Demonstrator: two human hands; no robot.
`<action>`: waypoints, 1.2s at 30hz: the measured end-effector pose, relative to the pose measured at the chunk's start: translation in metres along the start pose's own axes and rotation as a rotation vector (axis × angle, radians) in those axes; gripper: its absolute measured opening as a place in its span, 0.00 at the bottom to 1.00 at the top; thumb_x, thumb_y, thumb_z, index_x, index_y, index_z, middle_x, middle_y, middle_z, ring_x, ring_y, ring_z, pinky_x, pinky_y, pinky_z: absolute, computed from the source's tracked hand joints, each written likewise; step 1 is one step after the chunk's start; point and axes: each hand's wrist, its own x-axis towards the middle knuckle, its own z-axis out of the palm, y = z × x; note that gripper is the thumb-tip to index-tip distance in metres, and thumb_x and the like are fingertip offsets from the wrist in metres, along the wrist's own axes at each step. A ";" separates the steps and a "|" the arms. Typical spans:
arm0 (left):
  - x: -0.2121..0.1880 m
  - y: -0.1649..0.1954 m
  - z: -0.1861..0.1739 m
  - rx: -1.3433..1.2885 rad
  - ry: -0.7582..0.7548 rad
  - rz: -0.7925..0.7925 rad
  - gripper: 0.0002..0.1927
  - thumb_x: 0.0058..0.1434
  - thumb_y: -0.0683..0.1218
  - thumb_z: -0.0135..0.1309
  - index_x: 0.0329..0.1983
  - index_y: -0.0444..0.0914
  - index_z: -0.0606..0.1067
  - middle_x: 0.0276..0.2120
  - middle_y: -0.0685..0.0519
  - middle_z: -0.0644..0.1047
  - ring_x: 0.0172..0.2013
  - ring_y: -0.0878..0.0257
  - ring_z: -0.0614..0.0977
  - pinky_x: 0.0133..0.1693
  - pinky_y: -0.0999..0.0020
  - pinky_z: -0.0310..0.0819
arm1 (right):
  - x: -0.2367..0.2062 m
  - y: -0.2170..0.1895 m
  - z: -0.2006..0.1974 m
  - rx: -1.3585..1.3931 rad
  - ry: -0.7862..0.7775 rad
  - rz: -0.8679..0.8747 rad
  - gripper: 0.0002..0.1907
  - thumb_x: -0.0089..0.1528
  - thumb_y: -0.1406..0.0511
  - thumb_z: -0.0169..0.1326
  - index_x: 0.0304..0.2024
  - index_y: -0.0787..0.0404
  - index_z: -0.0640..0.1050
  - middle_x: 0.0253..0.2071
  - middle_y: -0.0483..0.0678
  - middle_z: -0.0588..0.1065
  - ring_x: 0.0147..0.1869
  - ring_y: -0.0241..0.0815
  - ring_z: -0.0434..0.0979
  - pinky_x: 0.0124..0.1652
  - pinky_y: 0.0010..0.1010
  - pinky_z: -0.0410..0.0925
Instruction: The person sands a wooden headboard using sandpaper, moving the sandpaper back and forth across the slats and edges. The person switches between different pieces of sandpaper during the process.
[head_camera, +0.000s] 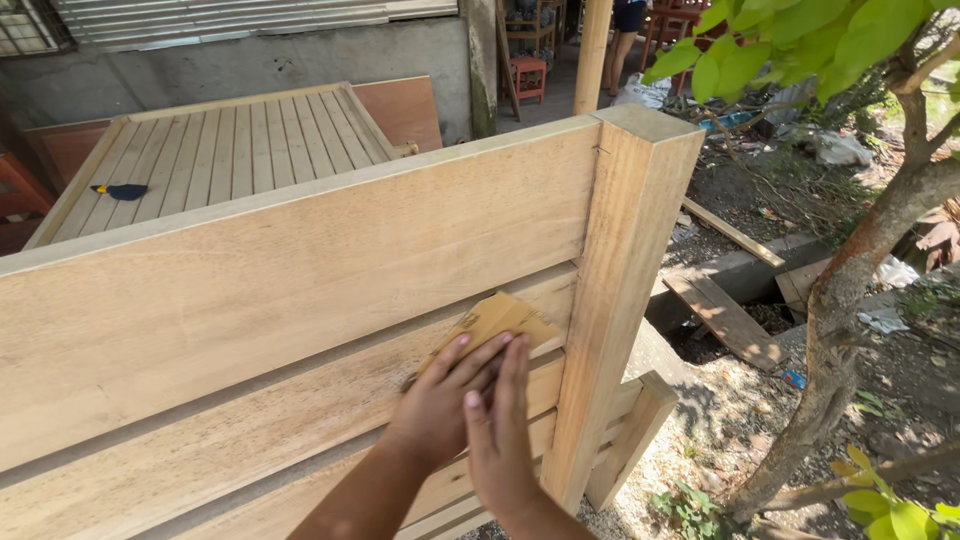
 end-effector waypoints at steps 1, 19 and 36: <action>-0.026 -0.009 -0.001 -0.027 -0.076 0.022 0.36 0.64 0.60 0.37 0.72 0.39 0.60 0.74 0.51 0.56 0.75 0.60 0.47 0.70 0.52 0.31 | -0.015 -0.004 0.015 0.041 -0.086 0.039 0.42 0.72 0.53 0.36 0.76 0.72 0.38 0.80 0.67 0.33 0.84 0.64 0.28 0.74 0.50 0.37; 0.018 -0.013 -0.034 0.352 -0.179 0.180 0.41 0.63 0.62 0.40 0.76 0.39 0.52 0.77 0.51 0.48 0.74 0.54 0.39 0.68 0.52 0.25 | 0.021 -0.016 0.034 0.249 0.299 0.290 0.40 0.69 0.53 0.38 0.76 0.67 0.43 0.81 0.57 0.41 0.84 0.51 0.38 0.74 0.39 0.41; -0.193 -0.091 -0.025 0.329 -0.317 0.186 0.35 0.65 0.62 0.35 0.73 0.43 0.62 0.78 0.50 0.54 0.76 0.56 0.43 0.68 0.44 0.22 | -0.090 -0.078 0.184 0.157 -0.176 0.324 0.57 0.68 0.39 0.39 0.76 0.75 0.33 0.80 0.72 0.26 0.82 0.72 0.23 0.74 0.61 0.35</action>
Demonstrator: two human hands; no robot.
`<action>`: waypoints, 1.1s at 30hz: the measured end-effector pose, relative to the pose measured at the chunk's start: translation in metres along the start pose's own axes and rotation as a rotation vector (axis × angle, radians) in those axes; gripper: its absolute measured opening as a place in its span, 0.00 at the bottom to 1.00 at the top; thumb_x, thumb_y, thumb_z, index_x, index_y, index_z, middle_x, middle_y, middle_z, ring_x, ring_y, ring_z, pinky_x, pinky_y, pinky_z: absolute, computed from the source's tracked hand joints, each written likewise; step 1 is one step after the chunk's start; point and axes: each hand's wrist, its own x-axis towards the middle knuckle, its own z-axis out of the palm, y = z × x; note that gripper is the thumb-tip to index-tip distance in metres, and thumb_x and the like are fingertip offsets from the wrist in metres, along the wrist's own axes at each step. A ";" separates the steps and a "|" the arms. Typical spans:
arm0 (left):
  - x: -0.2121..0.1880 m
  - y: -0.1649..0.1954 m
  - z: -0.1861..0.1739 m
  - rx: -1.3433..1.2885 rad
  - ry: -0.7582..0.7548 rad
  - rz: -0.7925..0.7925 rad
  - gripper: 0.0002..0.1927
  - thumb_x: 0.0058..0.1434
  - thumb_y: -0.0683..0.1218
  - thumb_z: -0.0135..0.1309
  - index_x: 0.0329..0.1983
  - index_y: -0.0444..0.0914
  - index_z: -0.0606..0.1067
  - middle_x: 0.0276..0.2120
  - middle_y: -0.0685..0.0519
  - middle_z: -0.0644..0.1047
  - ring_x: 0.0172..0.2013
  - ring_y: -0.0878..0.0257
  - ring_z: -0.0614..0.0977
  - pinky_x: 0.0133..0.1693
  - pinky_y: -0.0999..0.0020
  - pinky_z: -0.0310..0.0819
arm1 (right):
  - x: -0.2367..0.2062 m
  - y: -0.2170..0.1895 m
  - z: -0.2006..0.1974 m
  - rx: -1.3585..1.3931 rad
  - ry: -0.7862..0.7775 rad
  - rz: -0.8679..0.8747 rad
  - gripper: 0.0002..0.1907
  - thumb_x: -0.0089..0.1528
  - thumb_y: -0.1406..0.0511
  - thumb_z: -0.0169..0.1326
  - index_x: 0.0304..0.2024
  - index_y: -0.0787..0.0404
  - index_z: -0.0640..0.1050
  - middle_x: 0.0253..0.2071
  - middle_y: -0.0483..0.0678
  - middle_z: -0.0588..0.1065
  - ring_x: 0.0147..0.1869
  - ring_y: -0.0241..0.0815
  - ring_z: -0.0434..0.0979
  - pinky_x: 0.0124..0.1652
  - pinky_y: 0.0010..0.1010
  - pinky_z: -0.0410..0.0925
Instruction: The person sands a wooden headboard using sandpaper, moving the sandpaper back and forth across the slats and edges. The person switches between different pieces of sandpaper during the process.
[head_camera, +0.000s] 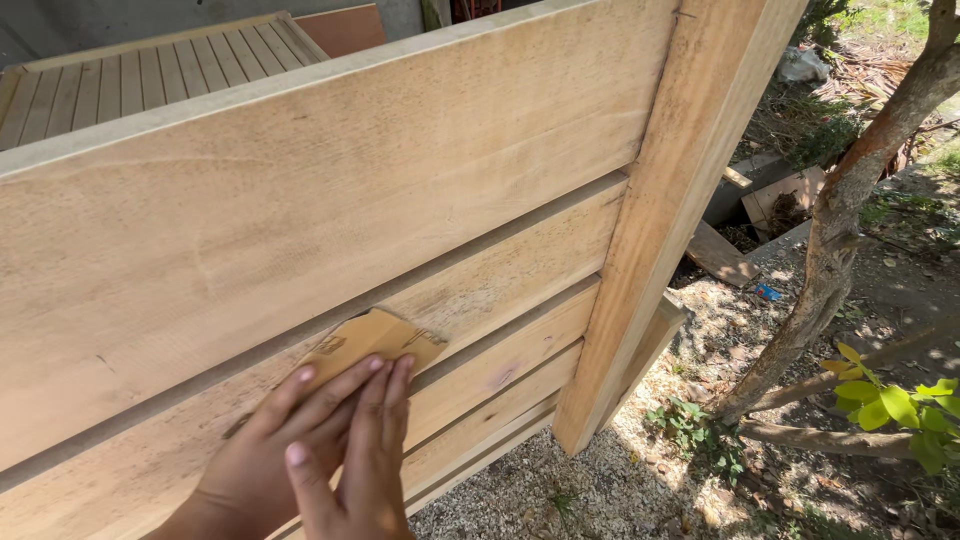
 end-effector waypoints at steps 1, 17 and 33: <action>0.028 0.003 -0.011 0.100 0.058 0.024 0.35 0.66 0.62 0.36 0.72 0.41 0.61 0.78 0.48 0.54 0.76 0.53 0.43 0.69 0.41 0.24 | 0.010 -0.001 -0.023 -0.020 -0.020 0.096 0.56 0.68 0.41 0.36 0.75 0.73 0.29 0.80 0.69 0.21 0.82 0.72 0.19 0.73 0.61 0.33; 0.233 0.022 -0.089 0.045 0.172 0.067 0.36 0.64 0.60 0.38 0.74 0.45 0.58 0.75 0.55 0.52 0.74 0.55 0.42 0.69 0.49 0.22 | 0.108 0.016 -0.228 0.617 0.296 0.207 0.33 0.65 0.55 0.49 0.68 0.62 0.58 0.68 0.53 0.59 0.72 0.44 0.58 0.65 0.43 0.55; -0.030 0.093 -0.015 -0.797 0.349 -0.408 0.20 0.64 0.59 0.54 0.55 0.49 0.78 0.66 0.56 0.71 0.68 0.60 0.67 0.66 0.47 0.56 | 0.066 -0.052 -0.116 1.080 0.229 0.662 0.32 0.62 0.52 0.52 0.64 0.58 0.65 0.63 0.50 0.67 0.66 0.45 0.65 0.61 0.47 0.63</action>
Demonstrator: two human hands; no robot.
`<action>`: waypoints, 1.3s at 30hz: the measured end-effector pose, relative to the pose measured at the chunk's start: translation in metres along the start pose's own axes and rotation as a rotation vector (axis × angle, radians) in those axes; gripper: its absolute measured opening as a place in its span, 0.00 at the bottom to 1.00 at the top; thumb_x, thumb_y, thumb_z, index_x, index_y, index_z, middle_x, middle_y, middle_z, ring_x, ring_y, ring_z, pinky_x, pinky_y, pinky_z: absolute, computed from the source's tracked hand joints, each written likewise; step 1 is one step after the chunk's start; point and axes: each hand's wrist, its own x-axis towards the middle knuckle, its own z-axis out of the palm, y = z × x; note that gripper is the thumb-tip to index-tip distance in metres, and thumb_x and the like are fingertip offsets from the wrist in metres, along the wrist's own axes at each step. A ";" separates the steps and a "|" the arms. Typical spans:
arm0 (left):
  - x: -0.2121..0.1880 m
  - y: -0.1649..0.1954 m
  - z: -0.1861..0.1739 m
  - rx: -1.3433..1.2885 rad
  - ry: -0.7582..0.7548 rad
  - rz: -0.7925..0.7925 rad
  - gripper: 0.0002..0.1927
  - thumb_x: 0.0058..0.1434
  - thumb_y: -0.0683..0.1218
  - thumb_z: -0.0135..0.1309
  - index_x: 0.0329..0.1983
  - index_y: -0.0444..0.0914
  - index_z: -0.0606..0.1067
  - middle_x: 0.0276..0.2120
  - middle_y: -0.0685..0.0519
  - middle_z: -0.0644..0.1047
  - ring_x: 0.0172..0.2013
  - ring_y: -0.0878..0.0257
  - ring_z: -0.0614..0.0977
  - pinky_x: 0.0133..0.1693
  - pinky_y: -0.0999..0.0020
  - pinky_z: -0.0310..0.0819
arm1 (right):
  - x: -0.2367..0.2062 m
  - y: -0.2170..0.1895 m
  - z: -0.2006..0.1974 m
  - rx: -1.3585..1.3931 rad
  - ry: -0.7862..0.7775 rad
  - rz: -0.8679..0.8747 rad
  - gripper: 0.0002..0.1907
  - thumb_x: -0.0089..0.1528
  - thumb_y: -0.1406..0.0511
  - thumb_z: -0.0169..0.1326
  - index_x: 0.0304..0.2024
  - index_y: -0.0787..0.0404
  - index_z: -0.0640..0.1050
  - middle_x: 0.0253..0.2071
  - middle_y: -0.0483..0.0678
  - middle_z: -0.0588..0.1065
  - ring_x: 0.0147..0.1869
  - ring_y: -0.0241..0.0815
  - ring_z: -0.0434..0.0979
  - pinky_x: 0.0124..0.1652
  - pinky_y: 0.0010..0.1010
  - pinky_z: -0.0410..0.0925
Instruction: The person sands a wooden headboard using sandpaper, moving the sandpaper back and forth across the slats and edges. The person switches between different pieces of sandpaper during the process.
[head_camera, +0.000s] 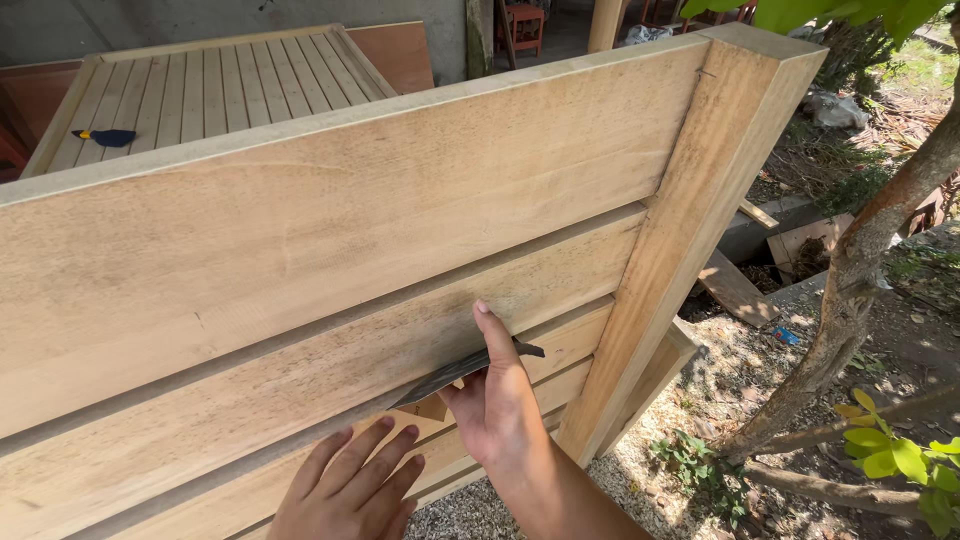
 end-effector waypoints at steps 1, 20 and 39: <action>-0.011 0.005 0.015 -0.190 -0.072 -0.204 0.20 0.64 0.66 0.59 0.54 0.55 0.80 0.66 0.57 0.73 0.67 0.58 0.70 0.63 0.50 0.62 | 0.002 -0.001 -0.003 0.026 -0.055 -0.009 0.30 0.64 0.54 0.49 0.64 0.61 0.65 0.63 0.52 0.68 0.65 0.47 0.67 0.61 0.48 0.64; 0.112 0.076 0.029 -2.278 0.558 -0.980 0.21 0.62 0.40 0.48 0.59 0.33 0.71 0.52 0.46 0.79 0.52 0.57 0.79 0.58 0.58 0.70 | 0.042 -0.048 -0.115 0.025 -0.175 0.064 0.18 0.65 0.68 0.43 0.57 0.67 0.73 0.53 0.54 0.78 0.55 0.49 0.79 0.56 0.45 0.71; 0.168 0.088 0.087 -2.316 0.791 -1.230 0.09 0.59 0.35 0.48 0.42 0.29 0.74 0.42 0.44 0.79 0.45 0.54 0.79 0.51 0.60 0.72 | 0.076 -0.040 -0.085 0.144 -0.205 0.162 0.18 0.66 0.69 0.38 0.56 0.73 0.67 0.54 0.62 0.71 0.58 0.56 0.73 0.62 0.50 0.65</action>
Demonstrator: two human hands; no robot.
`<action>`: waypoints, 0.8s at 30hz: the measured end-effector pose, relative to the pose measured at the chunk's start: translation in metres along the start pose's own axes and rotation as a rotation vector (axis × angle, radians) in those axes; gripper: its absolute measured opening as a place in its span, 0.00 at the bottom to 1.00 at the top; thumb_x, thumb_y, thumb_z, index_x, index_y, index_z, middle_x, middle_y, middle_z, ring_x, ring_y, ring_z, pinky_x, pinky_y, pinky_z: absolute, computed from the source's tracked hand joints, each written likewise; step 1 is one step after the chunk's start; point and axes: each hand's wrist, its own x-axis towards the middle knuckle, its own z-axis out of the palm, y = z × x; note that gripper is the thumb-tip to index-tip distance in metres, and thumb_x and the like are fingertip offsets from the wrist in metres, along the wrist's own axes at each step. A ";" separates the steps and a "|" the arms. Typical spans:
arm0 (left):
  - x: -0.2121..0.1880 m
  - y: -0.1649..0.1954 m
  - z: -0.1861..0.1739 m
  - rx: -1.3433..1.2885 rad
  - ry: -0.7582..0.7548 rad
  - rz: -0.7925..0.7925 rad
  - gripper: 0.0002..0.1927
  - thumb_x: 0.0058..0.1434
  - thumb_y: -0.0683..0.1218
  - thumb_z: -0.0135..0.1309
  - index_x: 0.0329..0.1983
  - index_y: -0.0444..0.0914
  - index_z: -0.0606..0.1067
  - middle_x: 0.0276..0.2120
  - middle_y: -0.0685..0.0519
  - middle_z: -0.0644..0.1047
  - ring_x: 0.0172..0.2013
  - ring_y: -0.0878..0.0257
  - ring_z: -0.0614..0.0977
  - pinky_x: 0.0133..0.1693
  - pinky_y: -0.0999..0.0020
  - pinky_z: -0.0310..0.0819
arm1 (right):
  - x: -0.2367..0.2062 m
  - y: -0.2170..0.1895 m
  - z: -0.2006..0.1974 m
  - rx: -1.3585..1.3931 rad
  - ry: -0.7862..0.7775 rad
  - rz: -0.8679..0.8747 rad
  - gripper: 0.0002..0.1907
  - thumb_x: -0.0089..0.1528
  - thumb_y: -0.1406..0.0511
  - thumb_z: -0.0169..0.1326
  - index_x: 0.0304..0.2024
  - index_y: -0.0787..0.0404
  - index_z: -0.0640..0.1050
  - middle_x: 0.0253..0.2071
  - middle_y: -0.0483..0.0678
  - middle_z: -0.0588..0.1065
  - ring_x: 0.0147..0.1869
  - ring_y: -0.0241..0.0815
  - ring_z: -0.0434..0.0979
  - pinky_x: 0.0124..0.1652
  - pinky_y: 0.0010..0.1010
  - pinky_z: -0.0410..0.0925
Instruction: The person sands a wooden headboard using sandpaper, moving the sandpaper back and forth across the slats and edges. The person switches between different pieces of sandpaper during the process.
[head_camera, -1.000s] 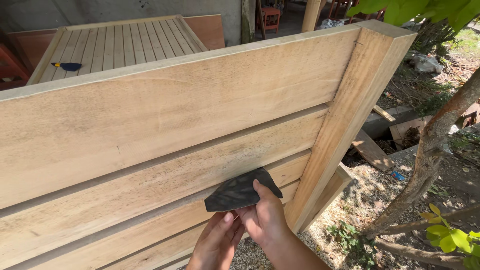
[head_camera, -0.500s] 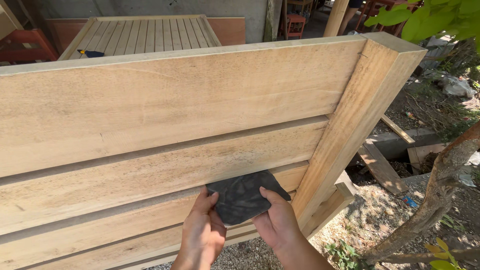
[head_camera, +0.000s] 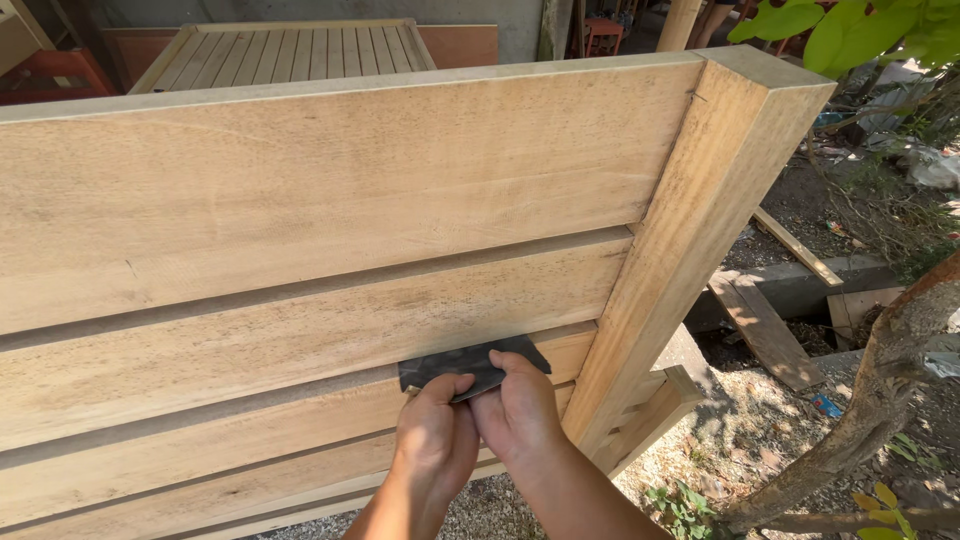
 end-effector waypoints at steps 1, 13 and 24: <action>0.005 -0.014 0.009 0.002 -0.013 -0.016 0.08 0.58 0.34 0.49 0.41 0.29 0.74 0.42 0.44 0.79 0.45 0.54 0.79 0.50 0.60 0.72 | 0.003 -0.017 -0.007 -0.015 0.039 -0.040 0.18 0.66 0.69 0.39 0.56 0.73 0.66 0.54 0.62 0.71 0.59 0.57 0.73 0.62 0.49 0.65; 0.006 -0.024 0.040 -0.163 0.074 -0.036 0.11 0.65 0.35 0.42 0.49 0.25 0.68 0.48 0.40 0.75 0.49 0.52 0.79 0.56 0.61 0.73 | 0.009 -0.040 -0.024 -0.082 -0.004 -0.113 0.19 0.63 0.73 0.39 0.57 0.72 0.66 0.54 0.61 0.71 0.59 0.56 0.73 0.64 0.49 0.65; -0.071 0.220 -0.078 0.293 0.599 0.200 0.11 0.70 0.38 0.41 0.49 0.27 0.71 0.46 0.39 0.77 0.42 0.57 0.78 0.45 0.71 0.74 | -0.003 0.214 0.105 0.010 -0.110 0.326 0.18 0.57 0.74 0.41 0.50 0.69 0.68 0.49 0.60 0.72 0.56 0.57 0.73 0.63 0.52 0.65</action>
